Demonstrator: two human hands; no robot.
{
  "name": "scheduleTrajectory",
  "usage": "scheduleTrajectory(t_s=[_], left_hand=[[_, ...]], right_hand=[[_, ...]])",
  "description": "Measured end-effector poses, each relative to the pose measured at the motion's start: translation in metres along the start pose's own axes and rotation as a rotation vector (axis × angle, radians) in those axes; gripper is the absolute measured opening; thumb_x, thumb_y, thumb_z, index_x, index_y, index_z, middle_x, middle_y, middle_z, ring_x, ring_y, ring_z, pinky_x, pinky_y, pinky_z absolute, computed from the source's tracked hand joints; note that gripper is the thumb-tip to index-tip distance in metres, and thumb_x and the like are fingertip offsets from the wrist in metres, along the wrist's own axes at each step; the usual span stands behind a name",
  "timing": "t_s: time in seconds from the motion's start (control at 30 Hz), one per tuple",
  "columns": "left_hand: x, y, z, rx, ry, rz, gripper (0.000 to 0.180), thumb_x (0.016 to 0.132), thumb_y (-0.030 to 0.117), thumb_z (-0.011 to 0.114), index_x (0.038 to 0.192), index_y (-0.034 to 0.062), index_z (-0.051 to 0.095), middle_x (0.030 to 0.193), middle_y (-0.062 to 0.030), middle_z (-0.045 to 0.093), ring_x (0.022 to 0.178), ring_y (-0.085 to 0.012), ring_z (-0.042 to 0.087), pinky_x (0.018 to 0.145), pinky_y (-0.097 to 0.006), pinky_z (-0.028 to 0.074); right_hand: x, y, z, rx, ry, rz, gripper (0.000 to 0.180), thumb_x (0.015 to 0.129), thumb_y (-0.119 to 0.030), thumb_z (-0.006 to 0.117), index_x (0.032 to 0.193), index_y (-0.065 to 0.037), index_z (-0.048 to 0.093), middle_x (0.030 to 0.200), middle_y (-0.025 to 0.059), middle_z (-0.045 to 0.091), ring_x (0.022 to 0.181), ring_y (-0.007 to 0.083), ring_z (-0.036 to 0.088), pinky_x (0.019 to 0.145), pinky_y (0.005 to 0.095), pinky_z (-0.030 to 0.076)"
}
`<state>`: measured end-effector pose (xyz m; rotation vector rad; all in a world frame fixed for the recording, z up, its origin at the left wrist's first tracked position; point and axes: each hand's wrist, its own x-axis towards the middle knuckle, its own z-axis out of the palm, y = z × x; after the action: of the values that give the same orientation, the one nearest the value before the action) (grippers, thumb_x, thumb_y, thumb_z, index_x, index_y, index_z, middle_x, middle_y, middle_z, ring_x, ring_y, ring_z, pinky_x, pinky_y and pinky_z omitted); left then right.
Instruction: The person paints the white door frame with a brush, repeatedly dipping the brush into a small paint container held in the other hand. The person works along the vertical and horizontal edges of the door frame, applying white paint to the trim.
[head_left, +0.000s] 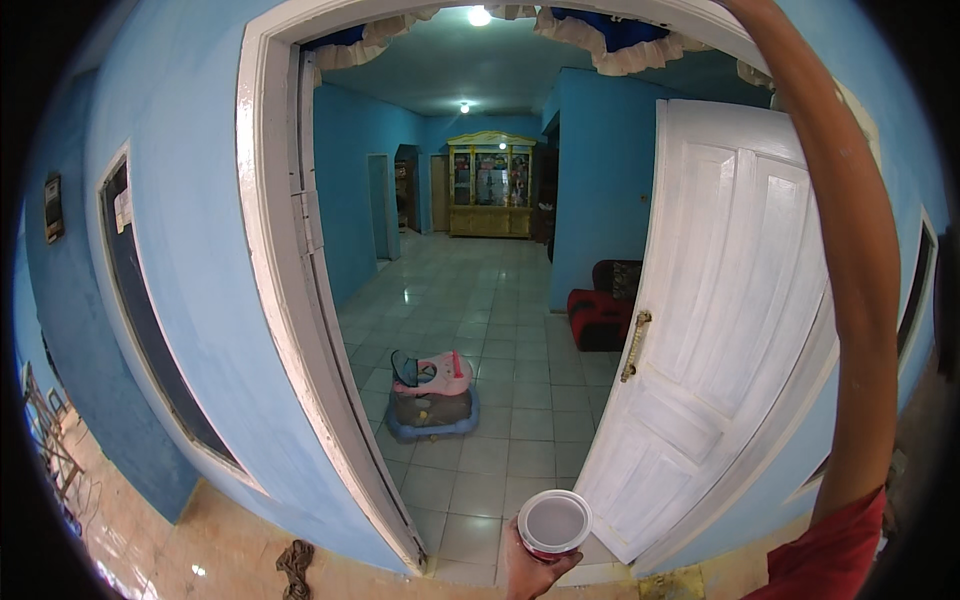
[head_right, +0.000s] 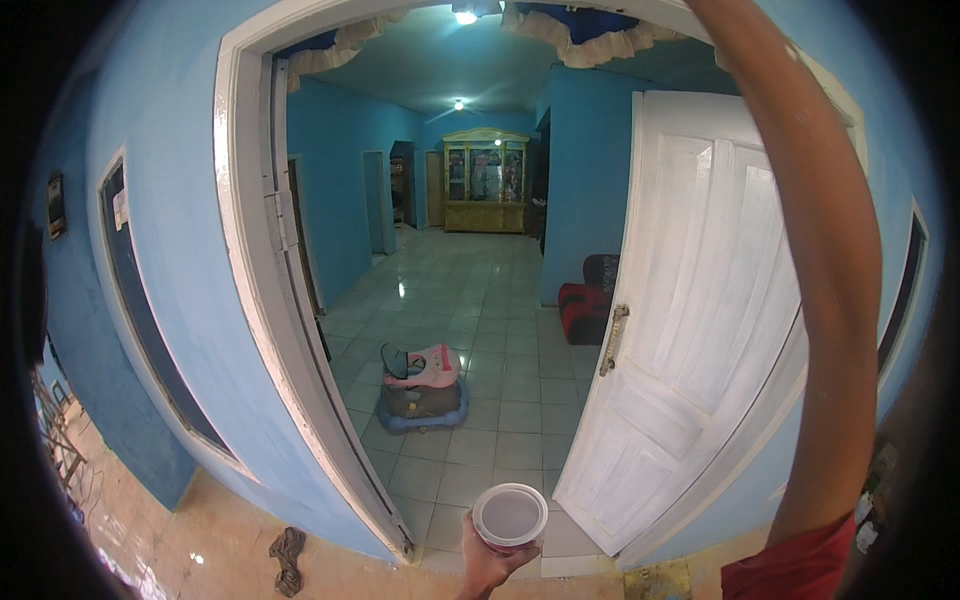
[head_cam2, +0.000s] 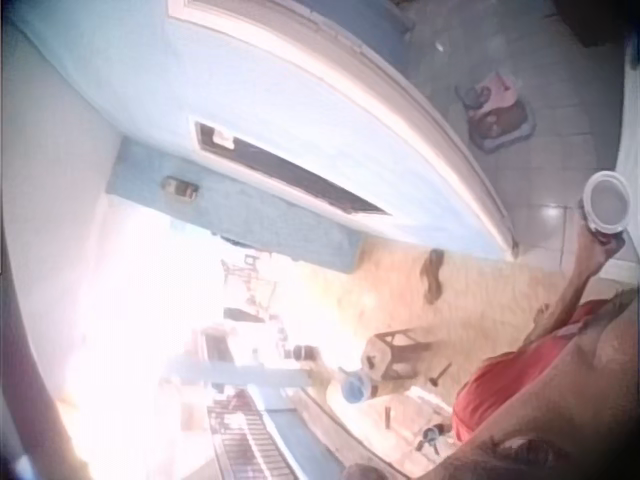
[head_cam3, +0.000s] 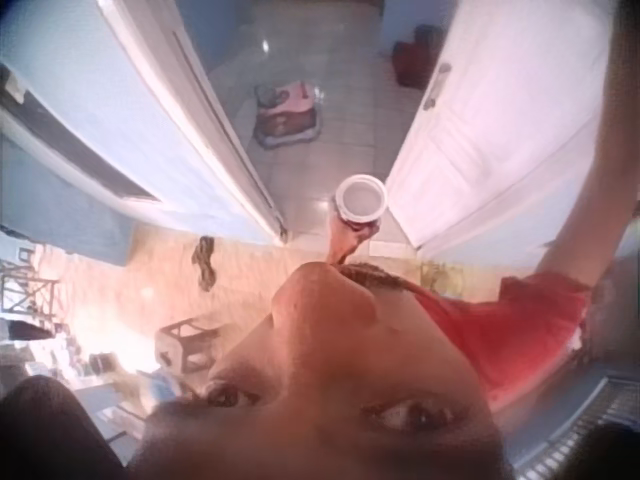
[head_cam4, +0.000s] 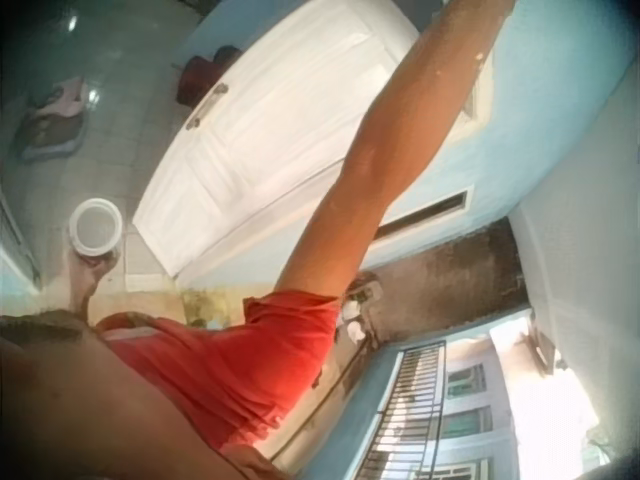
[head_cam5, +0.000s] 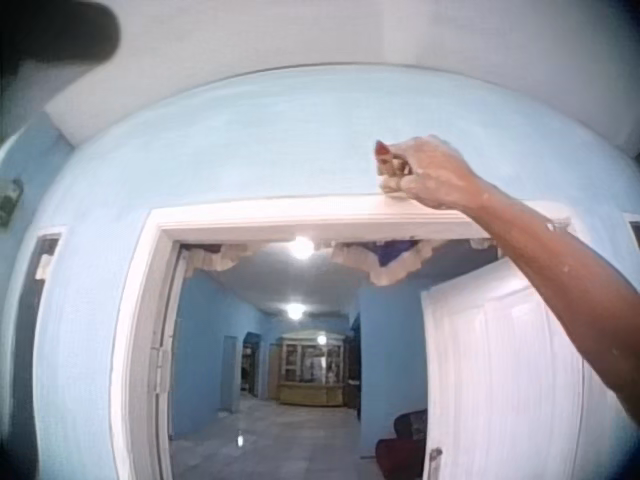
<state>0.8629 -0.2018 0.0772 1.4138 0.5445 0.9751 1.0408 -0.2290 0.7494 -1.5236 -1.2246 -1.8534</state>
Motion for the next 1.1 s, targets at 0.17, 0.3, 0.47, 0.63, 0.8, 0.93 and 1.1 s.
scheduleTrajectory(t_s=[0.17, 0.3, 0.47, 0.63, 0.8, 0.93, 1.1], left_hand=[[-0.001, 0.001, -0.026, -0.079, 0.078, 0.004, 0.107, 0.06, 0.017, 0.105, 0.141, -0.0048, 0.039, 0.134, -0.0191, 0.062, 0.122, -0.0277, 0.067, 0.107, -0.044, 0.054], [0.002, 0.001, -0.028, -0.112, 0.066, 0.029, 0.105, 0.061, 0.015, 0.104, 0.141, -0.0044, 0.039, 0.134, -0.02, 0.062, 0.12, -0.0279, 0.067, 0.106, -0.044, 0.054], [-0.003, 0.015, -0.018, -0.219, 0.032, -0.039, 0.098, 0.067, 0.01, 0.1, 0.143, -0.0004, 0.041, 0.125, -0.0154, 0.068, 0.109, -0.0239, 0.071, 0.092, -0.039, 0.059], [-0.007, 0.018, 0.01, -0.187, -0.105, -0.094, 0.094, 0.071, 0.009, 0.097, 0.146, 0.0015, 0.041, 0.122, -0.0139, 0.07, 0.104, -0.0225, 0.072, 0.086, -0.036, 0.061], [-0.004, -0.004, 0.034, -0.056, -0.169, -0.031, 0.091, 0.074, 0.01, 0.096, 0.147, 0.002, 0.042, 0.123, -0.014, 0.07, 0.106, -0.0232, 0.073, 0.088, -0.037, 0.06], [-0.002, -0.018, 0.07, -0.119, -0.286, -0.041, 0.087, 0.077, 0.012, 0.095, 0.146, 0.0023, 0.044, 0.121, -0.0134, 0.072, 0.106, -0.0233, 0.074, 0.09, -0.039, 0.06], [-0.007, -0.052, 0.089, -0.226, -0.305, -0.156, 0.081, 0.08, 0.014, 0.094, 0.145, 0.0025, 0.046, 0.118, -0.0126, 0.075, 0.106, -0.0234, 0.074, 0.092, -0.04, 0.06]], right_hand=[[0.04, -0.078, 0.009, 0.196, -0.039, -0.049, 0.034, 0.093, -0.031, 0.078, 0.119, -0.009, 0.078, 0.113, 0.0169, 0.081, 0.106, 0.0328, 0.076, 0.094, 0.0481, 0.058], [0.046, -0.076, 0.018, 0.444, 0.016, -0.041, 0.037, 0.089, -0.029, 0.085, 0.12, -0.008, 0.08, 0.115, 0.0174, 0.081, 0.106, 0.0325, 0.076, 0.097, 0.0472, 0.058], [0.001, -0.012, -0.016, 0.555, -0.125, 0.142, 0.046, 0.089, -0.037, 0.088, 0.12, -0.004, 0.079, 0.112, 0.0156, 0.08, 0.102, 0.0292, 0.076, 0.091, 0.0411, 0.062], [-0.046, 0.128, -0.036, 0.485, 0.006, 0.275, 0.049, 0.091, -0.035, 0.088, 0.124, 0.0, 0.076, 0.112, 0.0165, 0.079, 0.104, 0.0289, 0.076, 0.08, 0.0386, 0.066], [-0.122, 0.259, -0.04, 0.575, 0.085, 0.426, 0.049, 0.093, -0.031, 0.085, 0.129, 0.001, 0.073, 0.113, 0.0165, 0.078, 0.106, 0.0281, 0.076, 0.08, 0.0396, 0.066], [-0.155, 0.301, -0.096, 0.363, 0.196, 0.47, 0.04, 0.089, -0.028, 0.085, 0.117, -0.001, 0.076, 0.105, 0.0134, 0.079, 0.1, 0.0255, 0.076, 0.079, 0.0417, 0.062], [-0.181, 0.337, -0.071, -0.273, 0.321, 0.452, 0.033, 0.097, -0.036, 0.068, 0.1, -0.005, 0.079, 0.091, 0.0237, 0.078, 0.086, 0.0399, 0.077, 0.08, 0.0524, 0.057]])
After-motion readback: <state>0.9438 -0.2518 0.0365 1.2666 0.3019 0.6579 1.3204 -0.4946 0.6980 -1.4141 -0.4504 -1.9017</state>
